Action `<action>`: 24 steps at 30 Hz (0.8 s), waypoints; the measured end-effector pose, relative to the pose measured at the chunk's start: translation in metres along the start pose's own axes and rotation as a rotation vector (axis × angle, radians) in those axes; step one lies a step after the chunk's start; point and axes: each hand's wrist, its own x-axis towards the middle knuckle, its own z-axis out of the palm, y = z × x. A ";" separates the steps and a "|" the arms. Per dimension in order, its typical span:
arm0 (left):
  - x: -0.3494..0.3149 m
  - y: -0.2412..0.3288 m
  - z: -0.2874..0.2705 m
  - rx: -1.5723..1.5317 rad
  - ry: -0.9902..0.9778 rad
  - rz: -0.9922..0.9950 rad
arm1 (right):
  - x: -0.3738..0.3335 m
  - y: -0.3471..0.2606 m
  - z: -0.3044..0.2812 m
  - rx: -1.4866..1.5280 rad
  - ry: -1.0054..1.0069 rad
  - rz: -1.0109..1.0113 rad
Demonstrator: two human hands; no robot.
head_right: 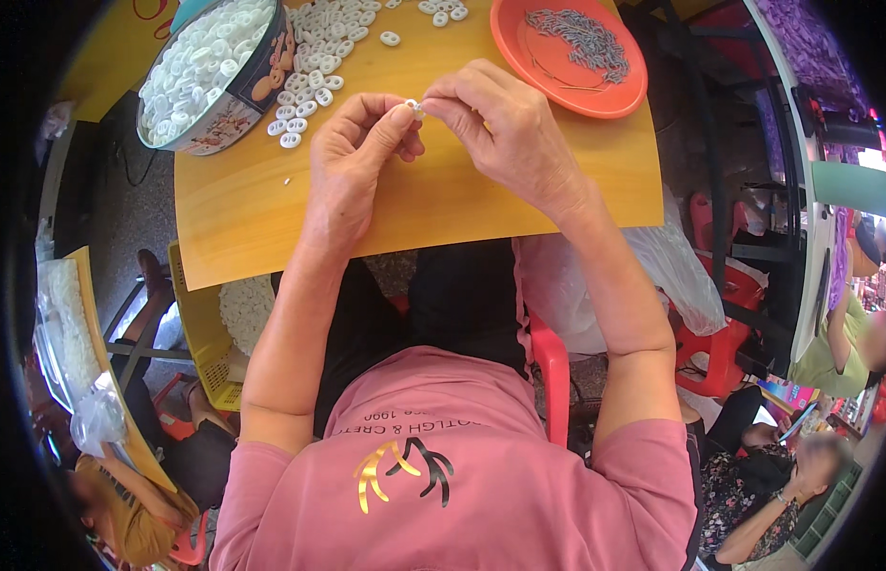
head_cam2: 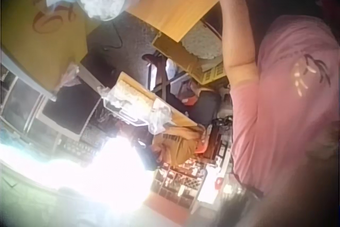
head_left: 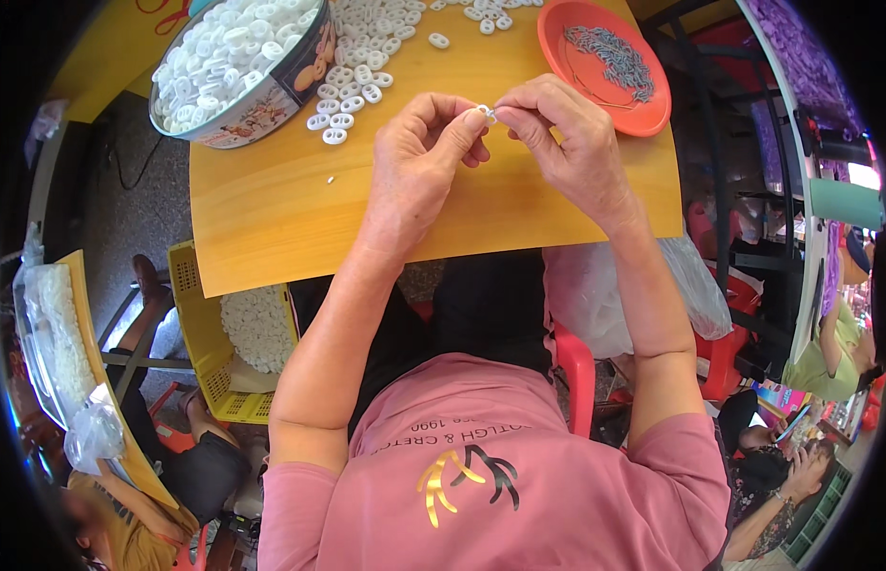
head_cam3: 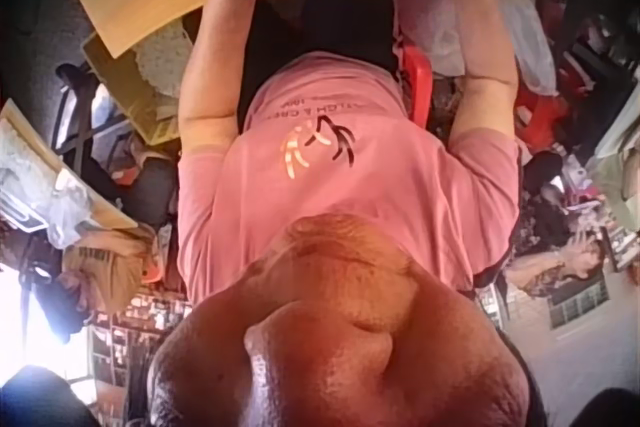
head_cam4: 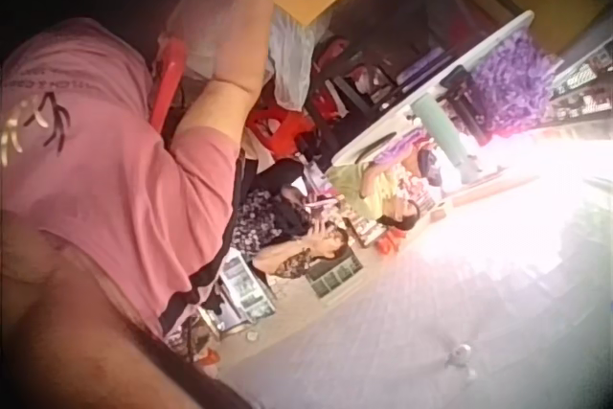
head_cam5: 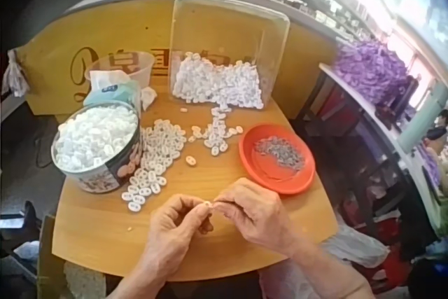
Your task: The person is manually inspecting and sorting small white plastic parts with alphanumeric labels.
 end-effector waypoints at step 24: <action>0.001 -0.003 0.002 0.113 0.035 0.061 | -0.002 -0.010 0.013 -0.024 -0.002 0.053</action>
